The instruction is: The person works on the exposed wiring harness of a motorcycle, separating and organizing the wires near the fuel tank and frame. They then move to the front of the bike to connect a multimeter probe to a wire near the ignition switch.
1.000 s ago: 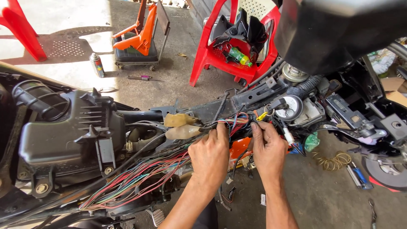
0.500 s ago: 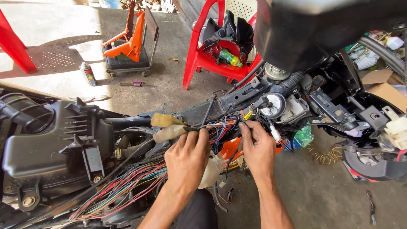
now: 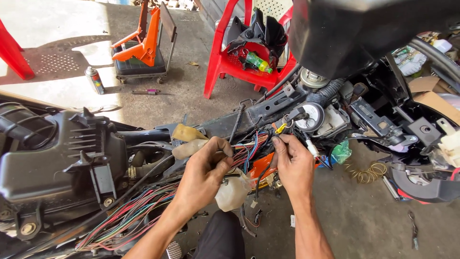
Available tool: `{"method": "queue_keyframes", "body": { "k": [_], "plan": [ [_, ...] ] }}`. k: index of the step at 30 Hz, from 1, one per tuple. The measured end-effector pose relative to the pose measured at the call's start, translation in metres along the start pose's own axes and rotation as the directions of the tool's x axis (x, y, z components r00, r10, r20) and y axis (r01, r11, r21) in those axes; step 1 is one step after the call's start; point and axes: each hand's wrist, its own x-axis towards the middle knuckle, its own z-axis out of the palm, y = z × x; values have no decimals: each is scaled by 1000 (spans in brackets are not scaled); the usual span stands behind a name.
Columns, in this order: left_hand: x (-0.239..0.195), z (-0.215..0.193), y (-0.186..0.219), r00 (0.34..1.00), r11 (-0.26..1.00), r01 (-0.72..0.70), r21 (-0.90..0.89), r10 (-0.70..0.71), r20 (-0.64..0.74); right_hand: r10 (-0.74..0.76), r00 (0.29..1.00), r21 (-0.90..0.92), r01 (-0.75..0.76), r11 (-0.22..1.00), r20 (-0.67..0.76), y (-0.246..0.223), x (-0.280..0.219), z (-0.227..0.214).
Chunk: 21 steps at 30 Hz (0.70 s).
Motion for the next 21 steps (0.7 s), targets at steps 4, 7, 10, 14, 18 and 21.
{"method": "queue_keyframes", "body": {
  "k": [4, 7, 10, 14, 18, 21],
  "plan": [
    [3, -7, 3, 996, 997, -79, -4, 79, 41, -11, 1000, 25, 10, 1000, 24, 3, 2, -2],
    [2, -11, 18, 993, 972, -113, 208, 107, 41, -28, 999, 30, 27, 999, 23, 6, 6, -3],
    [6, -18, 9, 997, 883, -41, 467, 9, 71, 1, 1000, 48, -3, 999, 30, 10, 7, 2],
    [7, -15, -5, 999, 679, -13, 734, -30, 45, 6, 997, 53, -2, 999, -75, 3, -7, 16],
    [6, -14, -14, 997, 706, -79, 704, 45, 67, 86, 967, 187, -41, 982, -240, -6, -45, 34],
    [2, -9, -6, 993, 729, -122, 674, 89, 83, 174, 965, 222, -130, 966, -194, -25, -57, 50]
  ]
}}
